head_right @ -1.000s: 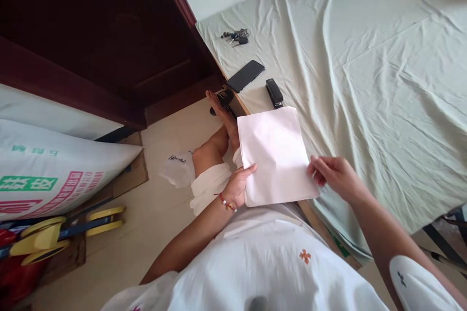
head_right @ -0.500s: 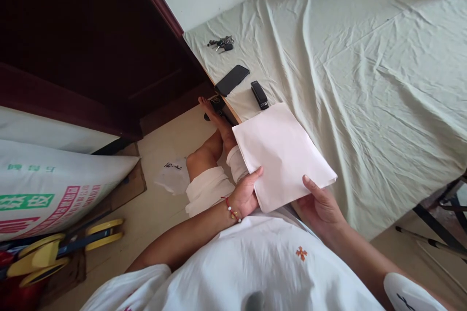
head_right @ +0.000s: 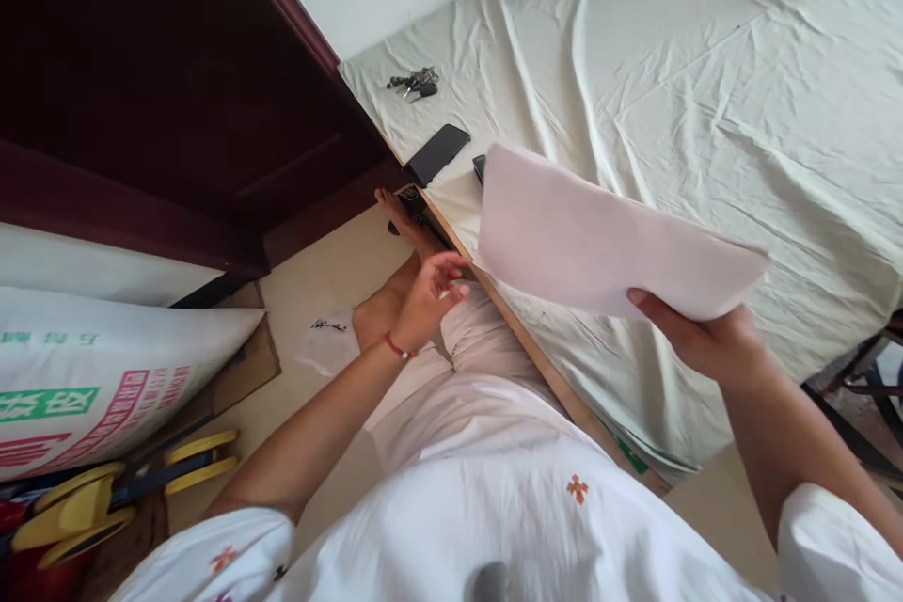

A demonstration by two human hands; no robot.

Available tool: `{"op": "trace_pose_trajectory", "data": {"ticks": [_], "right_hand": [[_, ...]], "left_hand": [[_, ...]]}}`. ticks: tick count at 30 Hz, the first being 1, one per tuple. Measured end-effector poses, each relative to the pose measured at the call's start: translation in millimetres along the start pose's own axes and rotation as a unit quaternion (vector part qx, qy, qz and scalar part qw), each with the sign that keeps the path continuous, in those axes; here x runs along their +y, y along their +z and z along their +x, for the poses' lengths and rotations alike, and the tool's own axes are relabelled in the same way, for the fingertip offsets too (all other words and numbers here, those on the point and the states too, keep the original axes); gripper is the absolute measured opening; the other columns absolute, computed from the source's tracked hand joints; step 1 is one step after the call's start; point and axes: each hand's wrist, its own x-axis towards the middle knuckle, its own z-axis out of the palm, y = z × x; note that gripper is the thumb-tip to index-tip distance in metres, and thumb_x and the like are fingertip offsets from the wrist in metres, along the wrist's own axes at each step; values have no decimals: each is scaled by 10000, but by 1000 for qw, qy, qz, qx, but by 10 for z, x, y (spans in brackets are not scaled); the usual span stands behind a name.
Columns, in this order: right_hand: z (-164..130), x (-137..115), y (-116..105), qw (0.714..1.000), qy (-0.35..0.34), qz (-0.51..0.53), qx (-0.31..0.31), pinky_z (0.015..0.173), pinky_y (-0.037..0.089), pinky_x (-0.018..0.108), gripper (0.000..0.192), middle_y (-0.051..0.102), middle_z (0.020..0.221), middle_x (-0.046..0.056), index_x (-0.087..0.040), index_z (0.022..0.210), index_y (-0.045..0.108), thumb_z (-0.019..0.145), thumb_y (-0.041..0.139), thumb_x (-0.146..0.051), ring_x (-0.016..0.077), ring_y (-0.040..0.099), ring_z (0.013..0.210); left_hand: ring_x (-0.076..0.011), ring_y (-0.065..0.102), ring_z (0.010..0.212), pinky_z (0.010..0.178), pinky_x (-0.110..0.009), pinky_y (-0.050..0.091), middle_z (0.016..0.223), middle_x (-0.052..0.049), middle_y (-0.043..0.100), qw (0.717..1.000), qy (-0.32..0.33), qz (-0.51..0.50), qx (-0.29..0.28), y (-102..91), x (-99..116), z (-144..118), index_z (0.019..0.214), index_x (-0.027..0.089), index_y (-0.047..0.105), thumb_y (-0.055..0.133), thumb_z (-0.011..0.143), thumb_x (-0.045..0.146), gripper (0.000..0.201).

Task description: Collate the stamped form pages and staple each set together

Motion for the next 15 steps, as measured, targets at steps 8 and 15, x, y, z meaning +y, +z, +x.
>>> {"op": "trace_pose_trajectory", "data": {"ticks": [8, 15], "right_hand": [[425, -10, 7, 979, -163, 35, -115, 880, 607, 425, 347, 769, 965, 63, -262, 984, 764, 666, 854, -366, 258, 726, 881], [455, 436, 210, 990, -33, 50, -131, 823, 585, 425, 388, 766, 897, 93, -234, 862, 761, 575, 920, -442, 284, 703, 888]], "left_hand": [[-339, 572, 1308, 1135, -489, 425, 1190, -121, 712, 987, 80, -31, -138, -18, 219, 983, 1119, 148, 681, 967, 550, 442, 701], [-231, 656, 996, 996, -411, 485, 973, -72, 751, 984, 24, -26, -177, 46, 76, 933, 1033, 83, 732, 919, 653, 316, 483]]}}
